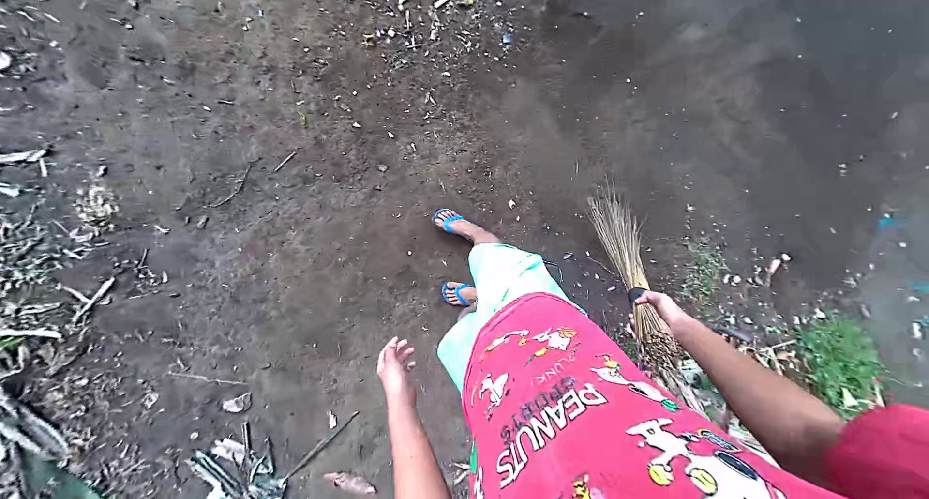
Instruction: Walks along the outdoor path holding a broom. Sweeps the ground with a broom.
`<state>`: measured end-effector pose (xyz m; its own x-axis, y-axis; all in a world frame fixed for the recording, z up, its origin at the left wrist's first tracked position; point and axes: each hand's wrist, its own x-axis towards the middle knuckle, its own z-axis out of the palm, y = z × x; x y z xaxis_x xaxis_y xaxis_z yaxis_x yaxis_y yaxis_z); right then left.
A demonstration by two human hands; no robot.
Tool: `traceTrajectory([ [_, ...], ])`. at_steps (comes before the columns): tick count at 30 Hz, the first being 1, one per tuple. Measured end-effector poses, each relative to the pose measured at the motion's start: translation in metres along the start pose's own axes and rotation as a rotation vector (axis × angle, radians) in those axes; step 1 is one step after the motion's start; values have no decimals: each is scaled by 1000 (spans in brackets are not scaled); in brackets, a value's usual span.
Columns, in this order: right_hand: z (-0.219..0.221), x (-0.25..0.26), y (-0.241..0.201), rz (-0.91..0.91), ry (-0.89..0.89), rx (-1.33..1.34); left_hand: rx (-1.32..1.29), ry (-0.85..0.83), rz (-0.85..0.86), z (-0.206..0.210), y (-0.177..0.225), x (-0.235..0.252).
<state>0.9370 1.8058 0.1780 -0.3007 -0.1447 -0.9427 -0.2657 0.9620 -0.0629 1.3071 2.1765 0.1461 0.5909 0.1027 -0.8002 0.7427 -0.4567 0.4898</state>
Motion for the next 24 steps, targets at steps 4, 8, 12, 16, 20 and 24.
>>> traceTrajectory([
  [4, 39, 7, -25, 19, 34, -153, 144, -274, 202, 50, 70, 1],
  [8, 119, 9, -86, 65, -34, -241, 867, -814, 412, 137, 146, -33],
  [12, 205, 14, -105, 76, -132, -322, 1184, -850, 439, 161, 182, -8],
  [16, 256, -6, -136, 85, -122, -412, 1298, -864, 649, 181, 217, -10],
  [20, 251, -22, -159, 94, -97, -409, 1220, -939, 570, 182, 252, -21],
  [24, 232, -21, -161, 148, -97, -319, 963, -1267, 442, 179, 294, -48],
])
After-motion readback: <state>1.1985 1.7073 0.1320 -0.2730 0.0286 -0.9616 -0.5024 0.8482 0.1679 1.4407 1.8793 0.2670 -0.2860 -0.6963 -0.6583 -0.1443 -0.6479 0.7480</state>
